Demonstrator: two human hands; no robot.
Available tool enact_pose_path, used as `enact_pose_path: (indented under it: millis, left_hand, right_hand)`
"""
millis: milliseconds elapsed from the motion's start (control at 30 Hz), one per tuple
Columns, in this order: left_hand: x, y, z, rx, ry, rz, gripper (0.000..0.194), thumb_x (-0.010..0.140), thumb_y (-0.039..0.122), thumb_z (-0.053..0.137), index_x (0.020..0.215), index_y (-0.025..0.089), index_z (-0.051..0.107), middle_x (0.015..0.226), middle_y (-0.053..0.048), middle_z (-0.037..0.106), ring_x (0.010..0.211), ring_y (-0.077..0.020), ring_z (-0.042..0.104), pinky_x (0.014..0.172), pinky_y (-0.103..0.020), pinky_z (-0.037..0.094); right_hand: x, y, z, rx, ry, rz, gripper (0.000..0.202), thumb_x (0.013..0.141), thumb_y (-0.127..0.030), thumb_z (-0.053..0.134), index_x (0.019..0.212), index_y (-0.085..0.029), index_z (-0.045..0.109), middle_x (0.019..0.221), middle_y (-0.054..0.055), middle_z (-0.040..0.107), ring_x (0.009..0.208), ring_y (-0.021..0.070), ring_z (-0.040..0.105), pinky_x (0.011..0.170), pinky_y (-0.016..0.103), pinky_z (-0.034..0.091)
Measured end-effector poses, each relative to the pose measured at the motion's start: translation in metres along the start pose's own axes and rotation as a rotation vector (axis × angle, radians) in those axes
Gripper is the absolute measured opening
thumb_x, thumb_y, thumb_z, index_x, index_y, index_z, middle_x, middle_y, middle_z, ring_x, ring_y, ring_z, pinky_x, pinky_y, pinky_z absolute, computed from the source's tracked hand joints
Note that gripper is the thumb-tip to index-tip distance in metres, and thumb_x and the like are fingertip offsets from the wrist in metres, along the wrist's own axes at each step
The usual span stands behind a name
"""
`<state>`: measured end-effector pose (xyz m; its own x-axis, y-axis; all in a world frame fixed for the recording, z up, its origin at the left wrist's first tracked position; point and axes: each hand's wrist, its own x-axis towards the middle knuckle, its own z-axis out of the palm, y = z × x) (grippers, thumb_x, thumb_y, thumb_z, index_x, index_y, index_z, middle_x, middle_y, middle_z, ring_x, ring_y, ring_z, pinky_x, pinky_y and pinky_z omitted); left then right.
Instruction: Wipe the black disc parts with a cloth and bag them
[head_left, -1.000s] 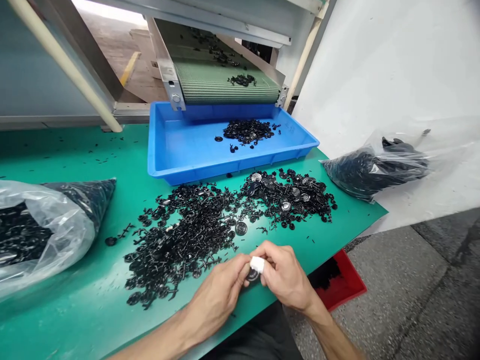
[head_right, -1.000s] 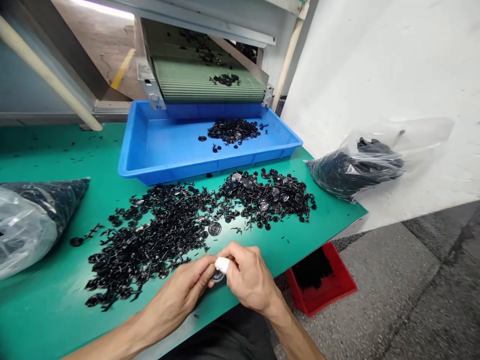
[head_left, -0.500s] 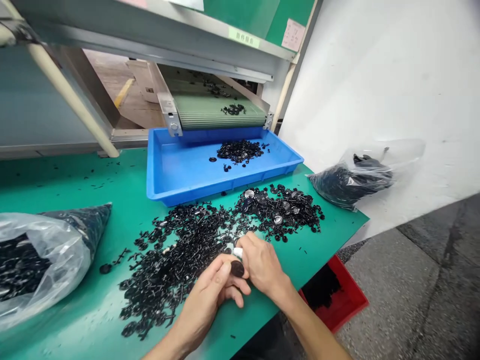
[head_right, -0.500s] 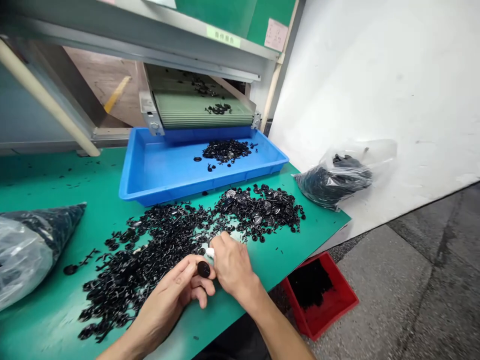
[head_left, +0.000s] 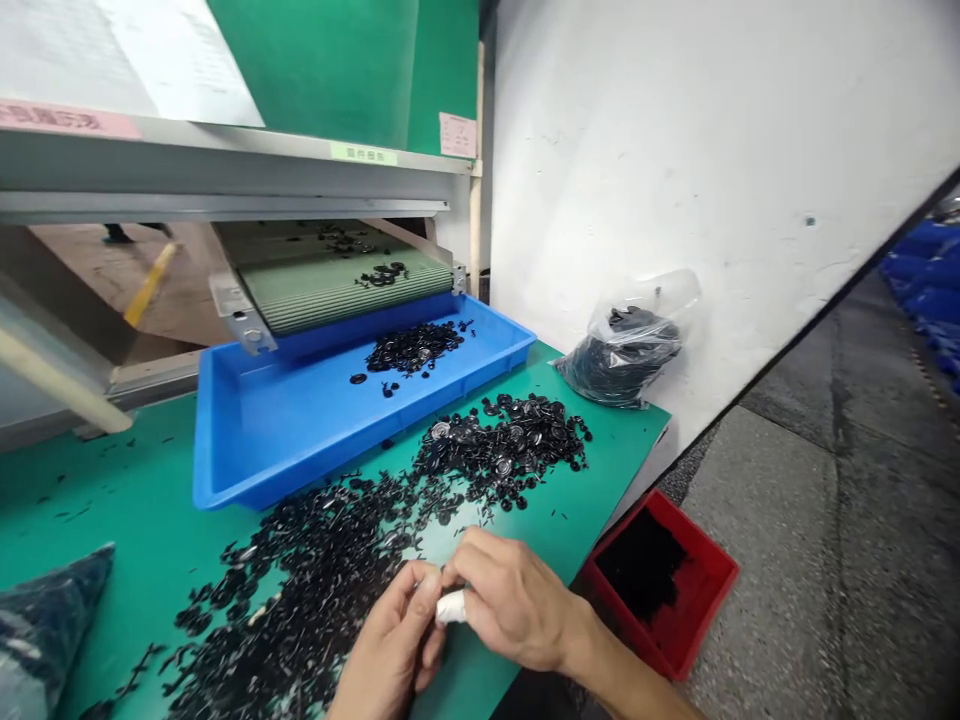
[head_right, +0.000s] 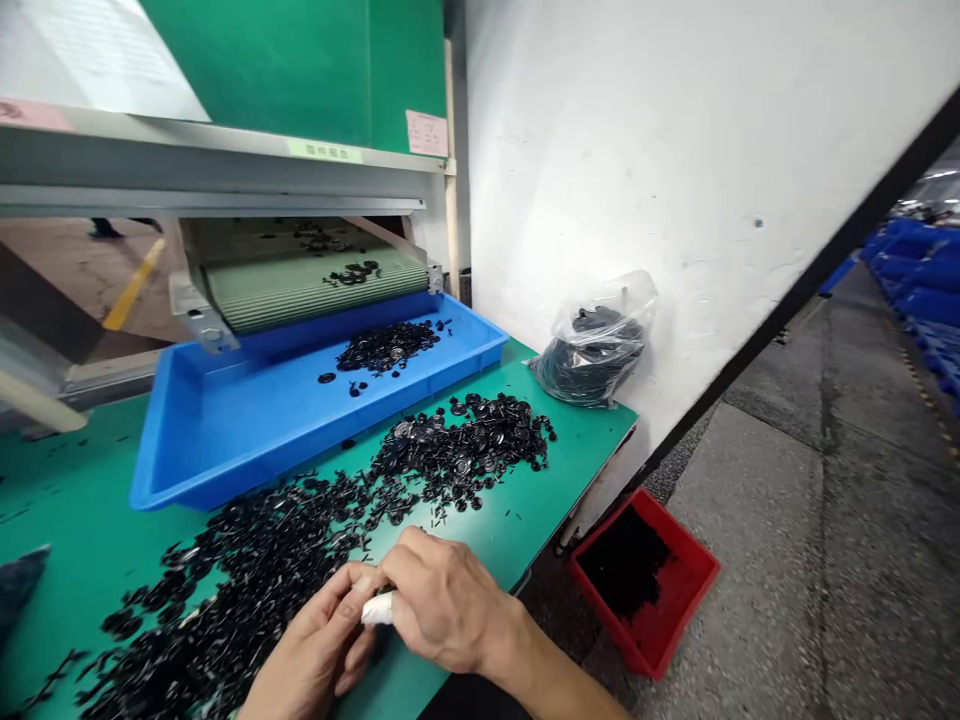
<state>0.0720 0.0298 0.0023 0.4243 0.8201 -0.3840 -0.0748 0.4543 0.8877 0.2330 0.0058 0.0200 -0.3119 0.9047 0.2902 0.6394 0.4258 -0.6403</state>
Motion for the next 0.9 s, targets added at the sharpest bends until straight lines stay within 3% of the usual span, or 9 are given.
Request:
enact_pose_path:
  millis: [233,400,500,600,733,900]
  left_hand:
    - [0.016,0.003,0.016,0.080,0.006,-0.054,0.044,0.079,0.060,0.064,0.070,0.019,0.049,0.040,0.011,0.035,0.039,-0.0044,0.020,0.040,-0.016,0.014]
    - [0.020,0.007,0.026,0.090,0.018,-0.021,0.042,0.082,0.057,0.062,0.068,0.019,0.050,0.041,0.008,0.042,0.041,-0.0061,0.029,0.045,-0.017,0.027]
    - [0.021,0.013,0.031,0.112,-0.037,-0.022,0.041,0.080,0.057,0.064,0.069,0.019,0.053,0.046,0.006,0.048,0.043,-0.0075,0.035,0.046,-0.018,0.032]
    - [0.023,0.017,0.037,0.135,-0.030,-0.026,0.040,0.079,0.060,0.063,0.078,0.021,0.056,0.051,0.007,0.050,0.042,-0.0087,0.036,0.041,-0.019,0.029]
    - [0.026,0.015,0.044,0.204,0.039,0.029,0.042,0.083,0.060,0.058,0.068,0.021,0.050,0.049,0.007,0.044,0.042,-0.0091,0.035,0.042,-0.020,0.028]
    - [0.027,0.008,0.044,0.277,0.001,0.111,0.045,0.092,0.056,0.046,0.063,0.021,0.049,0.050,0.005,0.046,0.041,-0.0091,0.035,0.045,-0.022,0.032]
  right_hand:
    - [-0.009,0.012,-0.011,0.126,0.166,0.131,0.034,0.077,-0.005,0.052,0.107,-0.019,0.060,0.103,0.004,0.053,0.082,0.0136,0.054,0.079,0.023,0.047]
    - [-0.013,0.021,-0.020,0.088,0.073,0.185,0.029,0.082,-0.008,0.052,0.105,-0.020,0.063,0.090,0.001,0.054,0.075,0.0139,0.054,0.072,0.023,0.047]
    - [-0.013,0.023,-0.024,0.126,0.079,0.168,0.040,0.082,-0.003,0.044,0.114,-0.021,0.061,0.097,0.003,0.056,0.084,0.0151,0.057,0.077,0.023,0.047]
    - [-0.012,0.023,-0.028,0.188,0.071,0.125,0.048,0.081,-0.001,0.042,0.122,-0.021,0.056,0.104,0.005,0.058,0.090,0.0164,0.058,0.082,0.024,0.048]
    - [-0.008,0.026,-0.025,0.170,0.075,0.183,0.038,0.082,-0.004,0.044,0.112,-0.019,0.061,0.093,0.005,0.060,0.082,0.0171,0.058,0.075,0.026,0.048]
    - [-0.004,0.037,-0.012,0.236,0.103,0.207,0.031,0.084,-0.004,0.045,0.103,-0.020,0.063,0.079,0.000,0.062,0.076,0.0150,0.058,0.072,0.025,0.047]
